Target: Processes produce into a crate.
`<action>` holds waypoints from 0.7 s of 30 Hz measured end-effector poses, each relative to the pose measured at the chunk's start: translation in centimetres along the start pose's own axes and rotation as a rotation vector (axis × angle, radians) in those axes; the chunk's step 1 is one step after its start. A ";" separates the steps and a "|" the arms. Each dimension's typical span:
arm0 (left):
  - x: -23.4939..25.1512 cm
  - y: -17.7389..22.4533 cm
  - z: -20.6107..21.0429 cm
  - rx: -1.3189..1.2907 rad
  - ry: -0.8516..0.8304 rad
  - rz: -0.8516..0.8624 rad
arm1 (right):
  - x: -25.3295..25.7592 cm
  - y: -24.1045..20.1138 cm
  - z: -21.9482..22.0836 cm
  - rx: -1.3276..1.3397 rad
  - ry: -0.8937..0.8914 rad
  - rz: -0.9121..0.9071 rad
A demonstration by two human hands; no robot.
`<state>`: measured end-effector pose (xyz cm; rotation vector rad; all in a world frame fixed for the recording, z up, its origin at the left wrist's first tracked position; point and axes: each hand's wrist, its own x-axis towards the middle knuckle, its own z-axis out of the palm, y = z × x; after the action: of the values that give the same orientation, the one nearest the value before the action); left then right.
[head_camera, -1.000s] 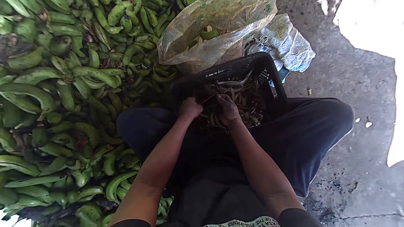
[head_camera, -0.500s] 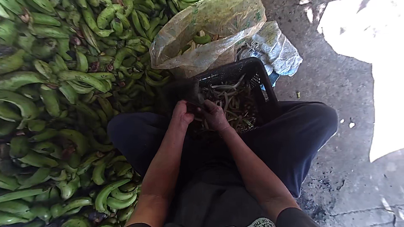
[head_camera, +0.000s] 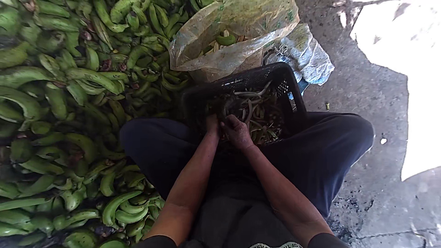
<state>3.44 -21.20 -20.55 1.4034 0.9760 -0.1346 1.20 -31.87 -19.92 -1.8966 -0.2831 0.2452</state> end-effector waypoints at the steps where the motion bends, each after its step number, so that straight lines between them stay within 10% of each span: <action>1: 0.5 -1.0 -0.1 -0.097 -0.038 -0.015 | -0.2 0.2 0.1 -0.014 0.010 0.010; 7: 0.2 -0.2 -0.8 -0.322 -0.441 -0.255 | 0.1 0.6 0.3 -0.011 0.108 0.137; 13: 0.6 -1.7 0.7 -0.664 -0.109 -0.123 | -0.4 0.7 0.5 0.014 -0.024 0.171; 21: -0.7 -2.2 0.1 -0.284 -0.354 -0.078 | -0.4 0.3 0.1 -0.043 -0.070 0.131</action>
<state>1.69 -22.10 -21.76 1.0382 0.7221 -0.2814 0.83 -32.00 -20.20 -1.9537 -0.2130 0.3974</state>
